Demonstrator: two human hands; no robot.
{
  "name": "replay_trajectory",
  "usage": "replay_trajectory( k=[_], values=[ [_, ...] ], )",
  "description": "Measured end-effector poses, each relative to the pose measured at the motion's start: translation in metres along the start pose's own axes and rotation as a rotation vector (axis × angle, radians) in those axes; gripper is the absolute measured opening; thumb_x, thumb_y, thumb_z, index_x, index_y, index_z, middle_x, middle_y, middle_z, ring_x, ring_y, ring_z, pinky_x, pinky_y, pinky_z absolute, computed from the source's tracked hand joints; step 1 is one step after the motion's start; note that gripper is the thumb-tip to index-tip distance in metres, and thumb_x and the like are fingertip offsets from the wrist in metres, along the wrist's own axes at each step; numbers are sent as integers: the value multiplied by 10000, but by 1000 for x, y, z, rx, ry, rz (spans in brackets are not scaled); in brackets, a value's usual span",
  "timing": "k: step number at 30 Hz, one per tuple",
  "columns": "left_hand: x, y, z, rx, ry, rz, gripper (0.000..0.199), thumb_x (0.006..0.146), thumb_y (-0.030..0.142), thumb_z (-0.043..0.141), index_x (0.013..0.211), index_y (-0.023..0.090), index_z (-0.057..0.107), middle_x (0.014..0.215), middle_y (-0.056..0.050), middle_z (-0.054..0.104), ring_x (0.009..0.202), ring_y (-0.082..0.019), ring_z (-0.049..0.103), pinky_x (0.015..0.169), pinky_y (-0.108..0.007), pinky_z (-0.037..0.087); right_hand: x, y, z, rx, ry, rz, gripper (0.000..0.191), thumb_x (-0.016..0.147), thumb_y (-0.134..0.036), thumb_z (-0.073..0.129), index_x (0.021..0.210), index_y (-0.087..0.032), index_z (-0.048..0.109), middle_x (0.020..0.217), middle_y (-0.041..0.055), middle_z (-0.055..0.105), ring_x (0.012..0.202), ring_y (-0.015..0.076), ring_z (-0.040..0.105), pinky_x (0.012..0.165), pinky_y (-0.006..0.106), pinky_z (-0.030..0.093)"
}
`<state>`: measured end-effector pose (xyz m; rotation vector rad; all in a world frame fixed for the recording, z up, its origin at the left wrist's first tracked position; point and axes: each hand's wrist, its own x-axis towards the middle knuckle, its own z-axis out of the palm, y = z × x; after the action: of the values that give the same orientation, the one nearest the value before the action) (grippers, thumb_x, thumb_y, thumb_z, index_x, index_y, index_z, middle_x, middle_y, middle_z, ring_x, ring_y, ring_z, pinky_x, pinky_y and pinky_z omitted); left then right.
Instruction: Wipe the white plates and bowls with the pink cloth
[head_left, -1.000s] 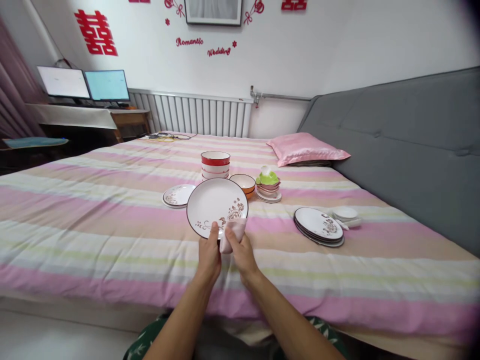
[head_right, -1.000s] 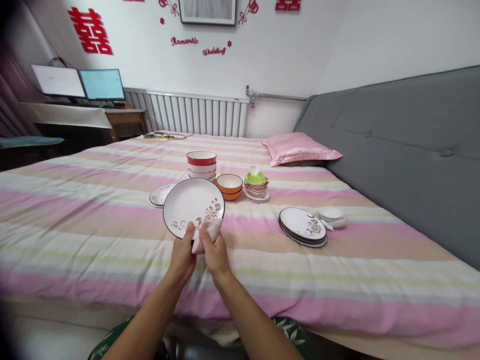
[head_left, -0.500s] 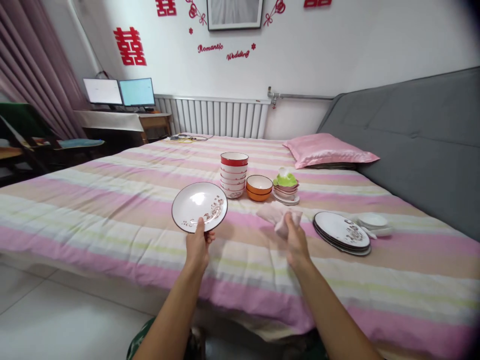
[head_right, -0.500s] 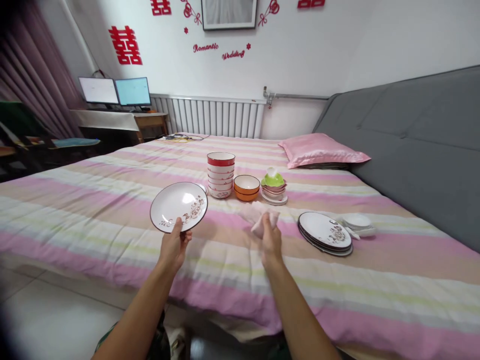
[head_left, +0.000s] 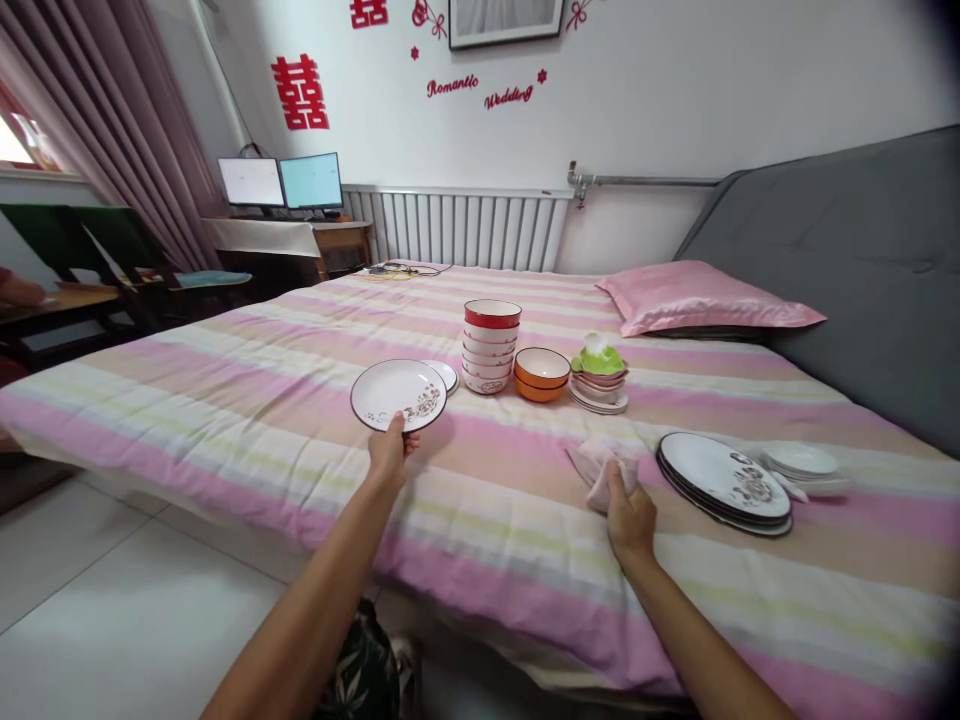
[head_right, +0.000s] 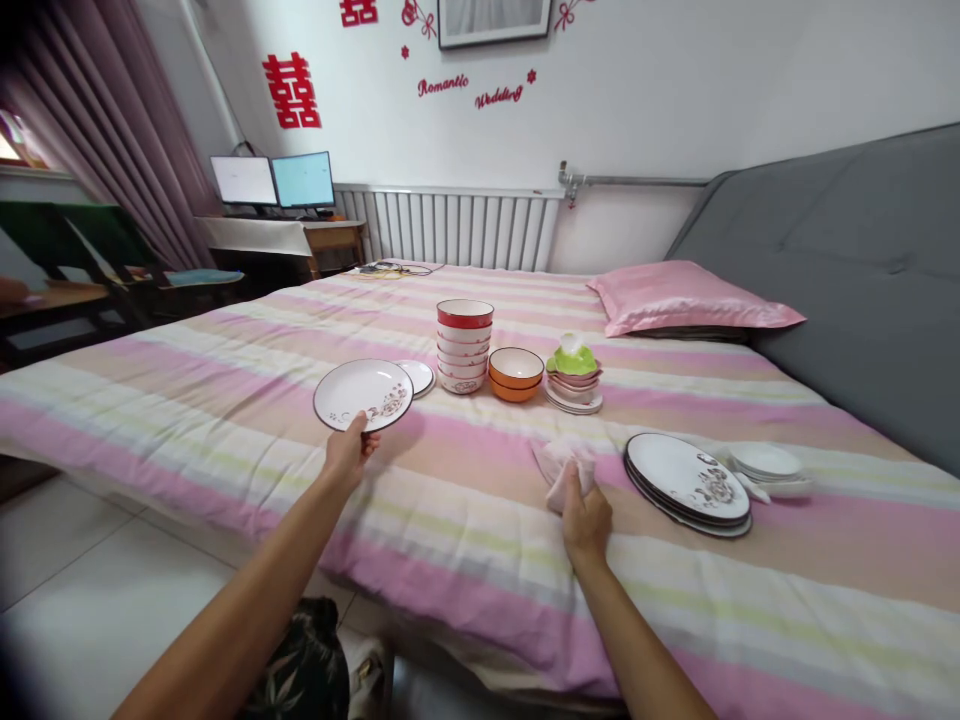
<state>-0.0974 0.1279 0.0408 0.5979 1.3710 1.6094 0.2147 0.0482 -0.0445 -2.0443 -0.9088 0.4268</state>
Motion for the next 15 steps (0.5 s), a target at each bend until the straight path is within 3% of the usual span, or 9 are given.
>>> replay_trajectory(
  k=[7, 11, 15],
  values=[
    [60, 6, 49, 50, 31, -68, 141, 826, 217, 554, 758, 93, 562, 524, 2, 553, 408, -52, 483, 401, -157, 359, 4, -8, 6, -149, -34, 15, 808, 787, -726, 196, 991, -112, 680, 934, 214, 680, 891, 336, 615, 715, 372, 422],
    [94, 3, 73, 65, 22, -151, 231, 874, 310, 530, 1000, 121, 572, 879, -33, 615, 681, -104, 588, 584, -255, 511, 5, -10, 6, -163, -40, 22, 789, 800, -709, 198, 1000, -117, 679, 925, 208, 679, 883, 331, 614, 708, 368, 417],
    [118, -3, 88, 39, 48, -173, 316, 869, 323, 533, 1131, 146, 539, 1097, -79, 583, 909, -177, 595, 758, -373, 523, 7, -11, 7, -183, -46, 41, 782, 801, -708, 206, 985, -117, 683, 921, 207, 677, 881, 336, 613, 694, 363, 412]
  ],
)
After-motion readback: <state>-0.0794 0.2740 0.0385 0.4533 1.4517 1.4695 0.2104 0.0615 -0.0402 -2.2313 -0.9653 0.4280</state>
